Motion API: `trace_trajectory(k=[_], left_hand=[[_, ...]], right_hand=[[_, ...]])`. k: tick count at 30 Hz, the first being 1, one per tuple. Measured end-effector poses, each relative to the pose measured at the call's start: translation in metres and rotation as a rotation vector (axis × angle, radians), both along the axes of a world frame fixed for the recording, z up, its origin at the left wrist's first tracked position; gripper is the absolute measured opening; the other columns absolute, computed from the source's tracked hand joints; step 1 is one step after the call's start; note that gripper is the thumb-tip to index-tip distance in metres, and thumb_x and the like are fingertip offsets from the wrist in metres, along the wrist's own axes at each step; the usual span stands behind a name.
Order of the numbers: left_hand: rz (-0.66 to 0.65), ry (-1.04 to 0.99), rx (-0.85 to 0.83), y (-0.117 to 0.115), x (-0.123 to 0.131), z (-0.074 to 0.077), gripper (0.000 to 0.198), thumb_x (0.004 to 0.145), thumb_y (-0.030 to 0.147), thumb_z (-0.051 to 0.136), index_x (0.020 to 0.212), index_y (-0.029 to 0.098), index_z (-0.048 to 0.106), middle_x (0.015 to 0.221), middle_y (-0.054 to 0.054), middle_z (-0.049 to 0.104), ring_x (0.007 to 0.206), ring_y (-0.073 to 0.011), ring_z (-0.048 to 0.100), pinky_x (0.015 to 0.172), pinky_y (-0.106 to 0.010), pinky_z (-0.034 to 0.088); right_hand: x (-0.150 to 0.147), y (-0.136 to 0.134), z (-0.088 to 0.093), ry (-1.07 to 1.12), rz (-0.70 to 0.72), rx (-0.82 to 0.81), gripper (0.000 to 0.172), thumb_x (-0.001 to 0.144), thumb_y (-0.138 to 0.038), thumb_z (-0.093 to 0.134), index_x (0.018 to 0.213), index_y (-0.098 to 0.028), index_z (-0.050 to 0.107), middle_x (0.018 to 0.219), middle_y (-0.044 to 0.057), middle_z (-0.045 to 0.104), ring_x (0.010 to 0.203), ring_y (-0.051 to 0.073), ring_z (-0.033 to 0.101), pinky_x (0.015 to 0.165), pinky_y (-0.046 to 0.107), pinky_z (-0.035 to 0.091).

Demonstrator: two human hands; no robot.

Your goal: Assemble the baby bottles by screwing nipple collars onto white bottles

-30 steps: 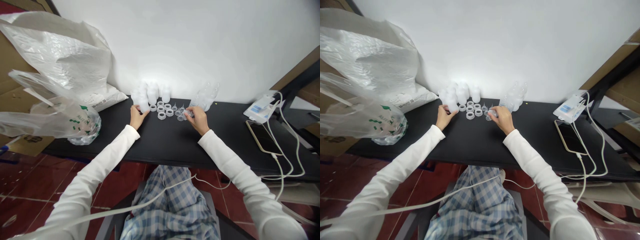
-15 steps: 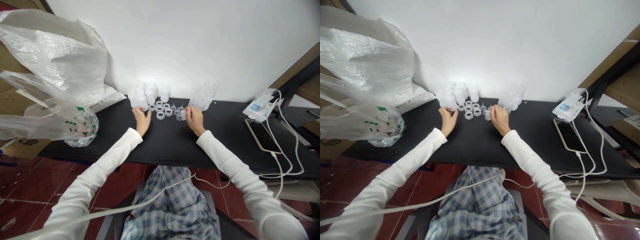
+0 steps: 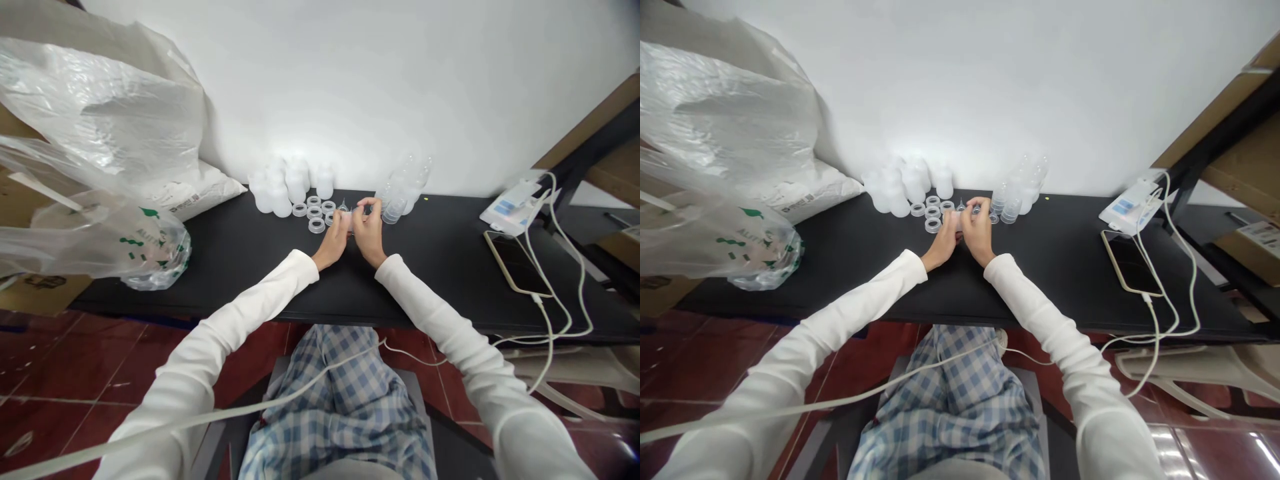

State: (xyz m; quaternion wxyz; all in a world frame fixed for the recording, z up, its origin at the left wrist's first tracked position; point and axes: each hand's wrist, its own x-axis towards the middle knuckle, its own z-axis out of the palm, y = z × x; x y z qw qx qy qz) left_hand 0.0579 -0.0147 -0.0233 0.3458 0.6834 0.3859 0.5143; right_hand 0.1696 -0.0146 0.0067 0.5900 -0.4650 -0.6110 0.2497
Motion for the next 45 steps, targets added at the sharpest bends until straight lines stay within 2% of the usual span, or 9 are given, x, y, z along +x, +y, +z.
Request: trace_trajectory(k=[4, 8, 14, 20, 25, 28, 31, 37, 45], left_hand=[[0.034, -0.019, -0.166, 0.0, -0.004, 0.008, 0.071, 0.099, 0.074, 0.009, 0.089, 0.022, 0.056, 0.069, -0.004, 0.056, 0.064, -0.0187, 0.06, 0.064, -0.039, 0.052], [0.005, -0.044, -0.36, -0.003, -0.01, 0.026, 0.071, 0.093, 0.082, 0.01, 0.062, 0.024, 0.036, 0.049, 0.002, 0.031, 0.044, -0.0124, 0.037, 0.047, -0.032, 0.037], [-0.303, -0.063, -0.657, -0.011, -0.025, 0.046, 0.075, 0.085, 0.091, 0.02, 0.053, 0.024, 0.023, 0.044, 0.006, 0.016, 0.037, -0.0051, 0.012, 0.037, -0.023, 0.008], [-0.378, -0.02, -0.822, -0.006, -0.046, 0.049, 0.074, 0.081, 0.092, 0.031, 0.051, 0.026, 0.026, 0.042, 0.007, 0.015, 0.033, -0.0049, 0.01, 0.034, -0.022, 0.004], [-0.237, -0.182, -0.612, -0.002, -0.089, 0.043, 0.073, 0.082, 0.092, 0.029, 0.058, 0.024, 0.037, 0.047, 0.009, 0.014, 0.034, -0.0059, 0.016, 0.035, -0.021, 0.011], [-0.076, -0.304, -0.445, 0.002, -0.117, 0.034, 0.064, 0.08, 0.085, 0.05, 0.073, 0.022, 0.047, 0.058, 0.004, 0.042, 0.045, -0.0086, 0.042, 0.041, -0.022, 0.034], [0.095, -0.302, -0.307, 0.012, -0.138, 0.022, 0.058, 0.069, 0.072, 0.075, 0.084, 0.02, 0.053, 0.084, -0.001, 0.061, 0.07, -0.0105, 0.061, 0.06, -0.023, 0.049], [0.247, -0.045, -0.162, 0.022, -0.158, 0.003, 0.057, 0.061, 0.04, 0.089, 0.095, 0.023, 0.047, 0.101, -0.002, 0.065, 0.097, -0.0166, 0.068, 0.089, -0.032, 0.057], [0.31, 0.408, -0.003, 0.009, -0.158, 0.004, 0.041, 0.074, 0.046, 0.081, 0.087, 0.021, 0.05, 0.096, -0.003, 0.06, 0.089, -0.0199, 0.064, 0.088, -0.039, 0.057]], right_hand=[[-0.005, -0.006, 0.001, -0.193, 0.026, 0.051, 0.031, 0.103, -0.049, 0.037, 0.118, -0.024, 0.047, 0.067, -0.002, 0.053, 0.055, 0.017, 0.056, 0.06, 0.033, 0.048], [0.002, 0.003, -0.003, -0.457, 0.047, 0.249, 0.037, 0.106, -0.045, 0.028, 0.114, -0.022, 0.056, 0.085, 0.007, 0.064, 0.076, 0.021, 0.064, 0.077, 0.039, 0.056], [0.022, 0.018, -0.002, -0.892, 0.317, 0.536, 0.058, 0.108, -0.045, 0.017, 0.101, -0.023, 0.07, 0.069, 0.006, 0.053, 0.071, 0.022, 0.055, 0.082, 0.046, 0.055], [0.035, 0.014, 0.002, -1.038, 0.491, 0.511, 0.057, 0.108, -0.045, 0.02, 0.103, -0.028, 0.074, 0.064, 0.005, 0.051, 0.07, 0.022, 0.052, 0.081, 0.046, 0.053], [0.059, 0.019, 0.019, -0.679, 0.023, 0.429, 0.059, 0.103, -0.065, 0.027, 0.112, -0.026, 0.07, 0.07, 0.004, 0.052, 0.073, 0.022, 0.055, 0.084, 0.044, 0.052], [0.064, 0.028, 0.042, -0.579, -0.116, 0.367, 0.058, 0.105, -0.063, 0.022, 0.125, -0.024, 0.06, 0.075, 0.003, 0.053, 0.079, 0.022, 0.058, 0.09, 0.045, 0.051], [0.06, 0.045, 0.065, -0.677, -0.059, 0.298, 0.05, 0.105, -0.062, 0.028, 0.125, -0.026, 0.055, 0.073, 0.0, 0.055, 0.075, 0.021, 0.058, 0.085, 0.04, 0.051], [0.055, 0.098, 0.084, -1.149, 0.064, 0.178, 0.039, 0.101, -0.048, 0.055, 0.125, -0.017, 0.054, 0.093, 0.009, 0.069, 0.089, 0.025, 0.064, 0.088, 0.04, 0.048], [0.039, 0.14, 0.085, -1.737, 0.131, -0.083, 0.016, 0.084, -0.019, 0.074, 0.099, -0.014, 0.071, 0.101, 0.013, 0.075, 0.102, 0.027, 0.07, 0.096, 0.042, 0.041]])
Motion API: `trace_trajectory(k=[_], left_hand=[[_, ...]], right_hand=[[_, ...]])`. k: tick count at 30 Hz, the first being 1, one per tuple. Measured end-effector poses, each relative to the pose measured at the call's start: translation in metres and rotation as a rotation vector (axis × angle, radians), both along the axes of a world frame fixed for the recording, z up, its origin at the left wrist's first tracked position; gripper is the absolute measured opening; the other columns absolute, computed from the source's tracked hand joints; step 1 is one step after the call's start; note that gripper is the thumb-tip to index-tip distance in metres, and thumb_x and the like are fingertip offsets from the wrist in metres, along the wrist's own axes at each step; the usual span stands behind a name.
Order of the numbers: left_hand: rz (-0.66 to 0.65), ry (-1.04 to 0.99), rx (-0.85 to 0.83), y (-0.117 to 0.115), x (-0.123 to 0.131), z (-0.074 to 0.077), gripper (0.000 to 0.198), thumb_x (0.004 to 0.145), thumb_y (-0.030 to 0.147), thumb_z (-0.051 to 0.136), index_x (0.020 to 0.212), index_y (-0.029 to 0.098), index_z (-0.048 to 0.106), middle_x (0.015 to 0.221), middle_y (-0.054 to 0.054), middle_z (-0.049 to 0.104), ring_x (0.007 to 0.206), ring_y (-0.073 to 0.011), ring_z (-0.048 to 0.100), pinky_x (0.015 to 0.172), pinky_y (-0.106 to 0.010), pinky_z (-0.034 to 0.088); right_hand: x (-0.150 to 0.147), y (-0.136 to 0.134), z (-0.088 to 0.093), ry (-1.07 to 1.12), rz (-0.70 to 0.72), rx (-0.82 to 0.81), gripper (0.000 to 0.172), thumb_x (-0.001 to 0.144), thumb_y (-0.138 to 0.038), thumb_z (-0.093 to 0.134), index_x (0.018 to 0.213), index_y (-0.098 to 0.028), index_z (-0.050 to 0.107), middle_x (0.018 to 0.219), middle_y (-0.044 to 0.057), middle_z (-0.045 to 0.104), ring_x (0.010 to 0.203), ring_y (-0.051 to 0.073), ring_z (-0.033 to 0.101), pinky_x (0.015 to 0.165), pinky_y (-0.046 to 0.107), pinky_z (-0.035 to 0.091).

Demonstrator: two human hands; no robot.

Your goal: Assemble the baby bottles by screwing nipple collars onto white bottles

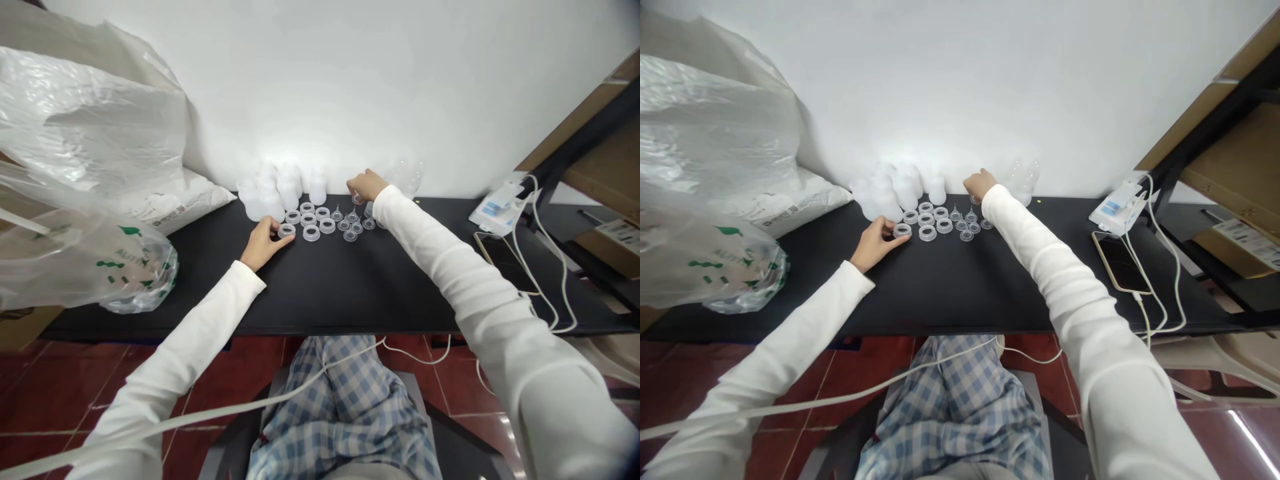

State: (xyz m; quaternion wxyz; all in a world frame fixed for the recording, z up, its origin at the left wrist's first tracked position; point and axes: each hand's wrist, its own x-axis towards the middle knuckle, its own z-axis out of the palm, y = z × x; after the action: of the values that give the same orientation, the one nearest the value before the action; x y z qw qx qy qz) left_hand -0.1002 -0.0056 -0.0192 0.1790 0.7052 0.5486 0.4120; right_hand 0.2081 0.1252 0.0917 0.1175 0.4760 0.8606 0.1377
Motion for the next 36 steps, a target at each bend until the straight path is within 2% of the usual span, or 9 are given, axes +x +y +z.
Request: trace_trajectory(k=[5, 10, 13, 16, 20, 22, 26, 30, 36], left_hand=[[0.069, 0.121, 0.034, -0.001, 0.002, -0.003, 0.034, 0.078, 0.039, 0.079, 0.1, 0.02, 0.063, 0.102, -0.005, 0.053, 0.096, -0.0225, 0.061, 0.098, -0.043, 0.053], [0.071, 0.135, 0.039, -0.001, 0.004, -0.006, 0.036, 0.08, 0.039, 0.076, 0.106, 0.02, 0.06, 0.096, -0.005, 0.057, 0.096, -0.0238, 0.06, 0.098, -0.044, 0.051], [0.078, 0.082, 0.026, 0.0, 0.004, -0.007, 0.046, 0.078, 0.041, 0.078, 0.109, 0.02, 0.052, 0.092, -0.003, 0.059, 0.09, -0.0222, 0.061, 0.09, -0.041, 0.054], [0.083, 0.037, 0.015, 0.0, 0.005, -0.006, 0.049, 0.075, 0.042, 0.078, 0.106, 0.022, 0.046, 0.093, -0.003, 0.06, 0.086, -0.0203, 0.061, 0.084, -0.038, 0.055], [0.088, 0.025, -0.007, -0.001, 0.009, -0.004, 0.047, 0.076, 0.042, 0.077, 0.101, 0.023, 0.043, 0.097, -0.004, 0.061, 0.086, -0.0207, 0.061, 0.084, -0.04, 0.056], [0.099, 0.023, -0.004, -0.001, 0.011, -0.005, 0.045, 0.076, 0.041, 0.075, 0.102, 0.022, 0.043, 0.099, -0.006, 0.061, 0.086, -0.0211, 0.062, 0.085, -0.041, 0.056], [0.118, 0.016, 0.036, 0.0, 0.013, -0.011, 0.043, 0.077, 0.037, 0.073, 0.103, 0.022, 0.043, 0.107, -0.007, 0.057, 0.081, -0.0182, 0.059, 0.084, -0.041, 0.056], [0.153, 0.048, 0.133, -0.002, 0.014, -0.014, 0.042, 0.077, 0.031, 0.07, 0.107, 0.02, 0.042, 0.111, -0.008, 0.049, 0.085, -0.0181, 0.055, 0.09, -0.044, 0.054], [0.253, 0.075, 0.323, -0.017, 0.037, 0.001, 0.031, 0.081, 0.02, 0.06, 0.105, 0.021, 0.041, 0.11, -0.011, 0.047, 0.106, -0.026, 0.052, 0.099, -0.049, 0.049]], right_hand=[[-0.01, 0.004, -0.014, -0.095, -0.01, -0.038, 0.013, 0.086, -0.023, 0.064, 0.086, -0.017, 0.076, 0.09, 0.011, 0.077, 0.099, 0.027, 0.072, 0.104, 0.051, 0.034], [-0.01, 0.0, -0.022, -0.101, -0.025, -0.112, 0.01, 0.08, -0.027, 0.074, 0.083, -0.018, 0.078, 0.09, 0.009, 0.077, 0.098, 0.028, 0.071, 0.111, 0.057, 0.026], [0.002, -0.007, -0.004, 0.034, 0.001, -0.105, 0.02, 0.083, -0.036, 0.074, 0.095, -0.021, 0.078, 0.1, 0.01, 0.076, 0.111, 0.031, 0.064, 0.113, 0.059, 0.024], [0.03, -0.019, 0.028, 0.292, 0.037, 0.008, 0.028, 0.095, -0.041, 0.059, 0.111, -0.025, 0.074, 0.111, 0.009, 0.073, 0.116, 0.03, 0.058, 0.112, 0.06, 0.028], [0.083, -0.036, 0.056, 0.496, -0.197, 0.285, 0.041, 0.105, -0.033, 0.034, 0.115, -0.016, 0.07, 0.119, 0.018, 0.067, 0.121, 0.035, 0.052, 0.108, 0.061, 0.034], [0.105, -0.042, 0.05, 0.515, -0.258, 0.307, 0.043, 0.105, -0.036, 0.035, 0.115, -0.012, 0.069, 0.124, 0.023, 0.062, 0.122, 0.038, 0.051, 0.105, 0.061, 0.038], [0.13, -0.047, 0.015, 0.589, -0.251, 0.324, 0.039, 0.102, -0.041, 0.043, 0.126, -0.018, 0.064, 0.137, 0.02, 0.054, 0.127, 0.039, 0.05, 0.105, 0.06, 0.041], [0.134, -0.049, -0.01, 0.678, -0.199, 0.361, 0.041, 0.097, -0.042, 0.054, 0.128, -0.016, 0.06, 0.141, 0.022, 0.048, 0.132, 0.039, 0.049, 0.109, 0.061, 0.041], [0.133, -0.066, -0.027, 0.82, -0.133, 0.441, 0.039, 0.095, -0.042, 0.058, 0.126, -0.018, 0.058, 0.127, 0.018, 0.054, 0.123, 0.033, 0.056, 0.107, 0.057, 0.046]])
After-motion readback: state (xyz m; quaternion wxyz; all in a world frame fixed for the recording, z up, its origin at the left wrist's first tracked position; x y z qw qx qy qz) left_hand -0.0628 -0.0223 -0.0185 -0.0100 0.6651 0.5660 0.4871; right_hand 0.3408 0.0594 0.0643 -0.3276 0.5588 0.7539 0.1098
